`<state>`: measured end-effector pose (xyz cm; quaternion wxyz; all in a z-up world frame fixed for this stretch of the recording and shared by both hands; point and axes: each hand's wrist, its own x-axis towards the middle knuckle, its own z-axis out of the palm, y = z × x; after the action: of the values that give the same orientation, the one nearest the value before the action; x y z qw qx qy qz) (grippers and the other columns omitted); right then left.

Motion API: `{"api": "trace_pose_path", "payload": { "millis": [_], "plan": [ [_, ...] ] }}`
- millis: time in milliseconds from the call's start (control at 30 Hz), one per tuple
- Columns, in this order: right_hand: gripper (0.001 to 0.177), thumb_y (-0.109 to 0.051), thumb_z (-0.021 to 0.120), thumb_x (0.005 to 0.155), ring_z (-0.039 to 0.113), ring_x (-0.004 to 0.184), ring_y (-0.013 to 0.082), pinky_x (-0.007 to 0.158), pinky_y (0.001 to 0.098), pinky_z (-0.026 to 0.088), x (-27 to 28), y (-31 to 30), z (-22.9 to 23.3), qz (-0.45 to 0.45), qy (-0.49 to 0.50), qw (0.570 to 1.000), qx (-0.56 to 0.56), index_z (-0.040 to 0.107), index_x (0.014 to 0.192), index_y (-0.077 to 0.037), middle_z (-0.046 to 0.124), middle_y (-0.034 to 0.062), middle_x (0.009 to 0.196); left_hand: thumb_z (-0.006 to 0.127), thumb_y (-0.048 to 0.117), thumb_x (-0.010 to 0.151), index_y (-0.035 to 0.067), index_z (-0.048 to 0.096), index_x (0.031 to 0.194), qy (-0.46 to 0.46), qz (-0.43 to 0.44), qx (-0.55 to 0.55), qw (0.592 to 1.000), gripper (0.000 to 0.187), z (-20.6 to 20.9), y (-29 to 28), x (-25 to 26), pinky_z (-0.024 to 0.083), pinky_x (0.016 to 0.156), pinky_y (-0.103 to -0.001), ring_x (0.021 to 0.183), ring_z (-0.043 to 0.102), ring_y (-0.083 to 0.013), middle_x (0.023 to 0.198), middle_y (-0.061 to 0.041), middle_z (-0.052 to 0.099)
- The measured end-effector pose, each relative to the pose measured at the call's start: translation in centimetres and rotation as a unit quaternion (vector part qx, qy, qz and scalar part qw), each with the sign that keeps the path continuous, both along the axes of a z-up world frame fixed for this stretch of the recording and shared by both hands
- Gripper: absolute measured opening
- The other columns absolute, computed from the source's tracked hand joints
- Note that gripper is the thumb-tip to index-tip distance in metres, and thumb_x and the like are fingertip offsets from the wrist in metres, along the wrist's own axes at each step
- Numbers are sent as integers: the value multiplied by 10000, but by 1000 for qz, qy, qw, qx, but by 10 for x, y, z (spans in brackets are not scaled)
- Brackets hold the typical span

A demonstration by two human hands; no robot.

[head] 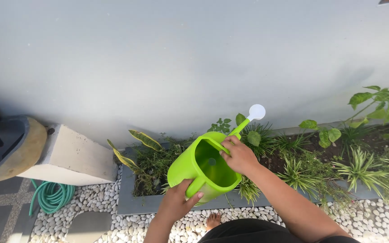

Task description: Watering various plants in an outdoor planter box using a green watering can.

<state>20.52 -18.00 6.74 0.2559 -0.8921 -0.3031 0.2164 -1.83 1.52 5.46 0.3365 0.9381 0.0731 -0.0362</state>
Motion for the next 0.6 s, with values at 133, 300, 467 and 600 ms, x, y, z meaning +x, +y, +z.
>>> {"api": "trace_pose_path", "payload": {
  "millis": [133, 300, 467, 600],
  "plan": [
    [360, -356, 527, 1020, 649, 1052, 261, 886, 423, 493, 26, -46, -42, -79, 32, 992, 88, 619, 1305, -156, 484, -13, 1434, 573, 630, 959, 101, 577, 1300, -78, -100, 133, 983, 628, 18, -29, 59, 477, 484, -515, 640, 663, -413, 740, -157, 689],
    [335, -255, 576, 999, 566, 1285, 264, 1043, 414, 429, 39, -96, -78, -167, 83, 956, 227, 665, 1295, -126, 564, 33, 1388, 462, 630, 1018, 71, 549, 1158, 38, -201, 206, 957, 583, 78, -93, 107, 440, 546, -536, 621, 615, -411, 699, -149, 652],
    [234, -175, 606, 1028, 584, 1281, 341, 1080, 512, 453, 31, -135, -81, -207, 90, 931, 286, 718, 1208, -76, 608, 62, 1341, 491, 514, 1017, 40, 608, 1293, 92, -216, 189, 953, 562, 136, -152, 108, 571, 882, -546, 992, 729, -446, 983, -259, 755],
    [229, -156, 599, 1026, 592, 1264, 376, 1052, 520, 475, 29, -158, -85, -201, 87, 931, 293, 717, 1205, -77, 605, 80, 1324, 494, 544, 1004, 65, 606, 1272, 92, -222, 199, 950, 561, 124, -171, 108, 568, 872, -530, 972, 732, -437, 955, -245, 752]
  ]
}}
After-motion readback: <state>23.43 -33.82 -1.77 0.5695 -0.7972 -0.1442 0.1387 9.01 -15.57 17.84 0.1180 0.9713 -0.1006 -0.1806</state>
